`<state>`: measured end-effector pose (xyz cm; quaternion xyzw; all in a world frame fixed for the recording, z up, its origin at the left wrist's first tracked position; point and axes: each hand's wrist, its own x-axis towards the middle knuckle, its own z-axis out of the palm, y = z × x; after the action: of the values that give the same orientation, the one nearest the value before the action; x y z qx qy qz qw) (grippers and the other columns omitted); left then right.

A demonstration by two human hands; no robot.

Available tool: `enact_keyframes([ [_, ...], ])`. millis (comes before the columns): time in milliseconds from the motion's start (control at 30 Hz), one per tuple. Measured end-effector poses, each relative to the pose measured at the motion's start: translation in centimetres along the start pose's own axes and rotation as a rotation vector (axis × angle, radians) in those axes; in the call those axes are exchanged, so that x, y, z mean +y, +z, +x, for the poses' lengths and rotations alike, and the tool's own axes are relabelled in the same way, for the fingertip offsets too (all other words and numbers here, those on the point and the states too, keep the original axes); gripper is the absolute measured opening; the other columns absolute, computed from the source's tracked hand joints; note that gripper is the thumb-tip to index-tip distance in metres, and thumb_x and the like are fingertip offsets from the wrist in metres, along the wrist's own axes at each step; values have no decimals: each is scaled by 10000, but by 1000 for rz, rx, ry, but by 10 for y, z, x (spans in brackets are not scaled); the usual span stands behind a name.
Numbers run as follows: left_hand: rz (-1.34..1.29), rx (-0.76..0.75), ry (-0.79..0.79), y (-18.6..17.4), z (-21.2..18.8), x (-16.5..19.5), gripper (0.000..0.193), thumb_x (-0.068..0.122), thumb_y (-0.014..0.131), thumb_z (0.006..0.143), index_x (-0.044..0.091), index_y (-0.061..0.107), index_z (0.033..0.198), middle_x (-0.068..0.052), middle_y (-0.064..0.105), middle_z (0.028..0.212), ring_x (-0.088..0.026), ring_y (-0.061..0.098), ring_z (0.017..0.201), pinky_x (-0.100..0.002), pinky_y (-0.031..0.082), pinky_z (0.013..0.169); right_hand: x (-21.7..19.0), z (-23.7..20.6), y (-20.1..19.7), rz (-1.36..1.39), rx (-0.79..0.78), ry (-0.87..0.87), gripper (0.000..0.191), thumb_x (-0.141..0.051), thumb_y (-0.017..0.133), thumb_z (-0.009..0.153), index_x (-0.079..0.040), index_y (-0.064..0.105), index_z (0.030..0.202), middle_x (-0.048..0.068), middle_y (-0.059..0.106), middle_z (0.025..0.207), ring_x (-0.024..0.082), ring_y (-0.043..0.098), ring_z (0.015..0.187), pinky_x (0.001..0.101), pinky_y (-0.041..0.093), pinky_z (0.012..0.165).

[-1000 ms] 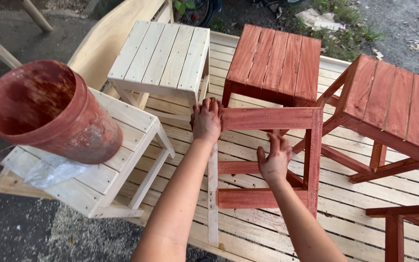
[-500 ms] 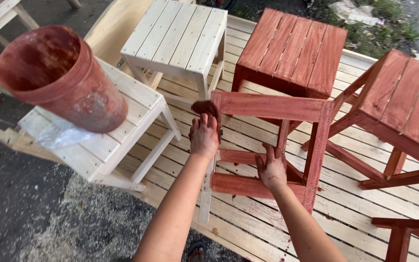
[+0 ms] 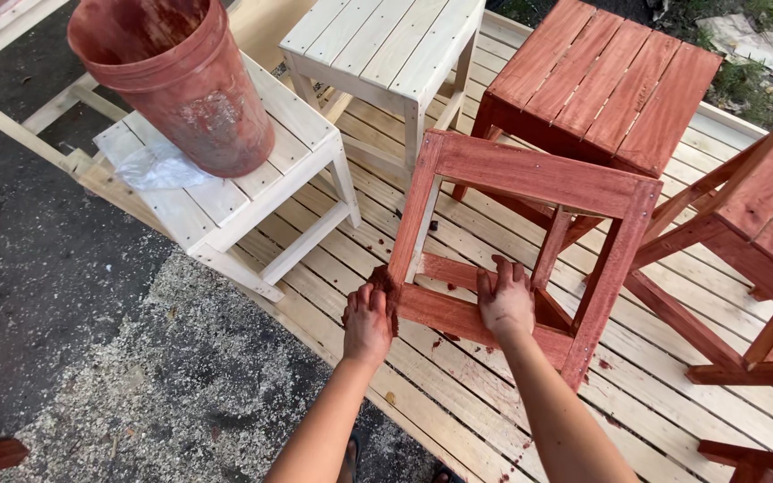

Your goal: The person applies a reddish wood stain to unfinished wooden stools using a cloth pad, wiping the legs, rails and edges of each stool. They rotate and reposition the stools on a slatted wooden platform to reach different sides, working through the stools one at a time.

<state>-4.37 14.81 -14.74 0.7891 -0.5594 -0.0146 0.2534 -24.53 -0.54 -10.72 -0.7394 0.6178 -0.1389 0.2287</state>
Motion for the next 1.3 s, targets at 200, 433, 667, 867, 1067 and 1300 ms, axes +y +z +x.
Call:
enact_keyframes([
  [200,-27,162,13,9,96,22,345,150,604,917,38,563,1241,-190,545,1305,-461,525,1106,-553,442,943,-10,0,-7,26,-111,149,534,-545,435,975,-280,464,1438,53,465,1461,311,425,1385,513,432,1084],
  [433,101,109,58,-17,266,71,322,114,542,893,29,517,1202,-211,495,1367,-483,506,1199,-542,477,989,-17,9,-10,-145,-247,153,608,-612,357,995,-287,394,1507,52,424,1513,310,361,1442,536,383,1128],
  [667,60,127,42,-30,302,94,351,146,577,950,59,497,1281,-157,483,1320,-417,528,1172,-527,502,949,-23,9,-8,-202,-281,200,651,-646,358,970,-274,390,1505,45,383,1556,316,335,1454,558,303,1151],
  [867,64,226,141,-5,240,65,439,124,625,875,21,487,1278,-209,457,1350,-456,499,1153,-542,459,991,-25,5,-12,-219,-262,186,643,-629,368,969,-263,442,1493,76,447,1537,351,385,1438,553,330,1152],
  [1067,38,166,148,5,133,33,401,112,661,842,20,519,1206,-205,468,1387,-459,499,1162,-559,446,991,-19,3,-4,-248,-156,144,647,-638,374,978,-248,460,1487,106,475,1507,397,375,1426,567,307,1158],
  [1300,-90,128,208,21,13,-12,313,99,678,819,12,532,1081,-225,490,1334,-456,502,1169,-568,426,1043,-12,1,3,-213,-86,142,650,-627,428,964,-242,473,1485,123,475,1507,365,407,1408,569,352,1099],
])
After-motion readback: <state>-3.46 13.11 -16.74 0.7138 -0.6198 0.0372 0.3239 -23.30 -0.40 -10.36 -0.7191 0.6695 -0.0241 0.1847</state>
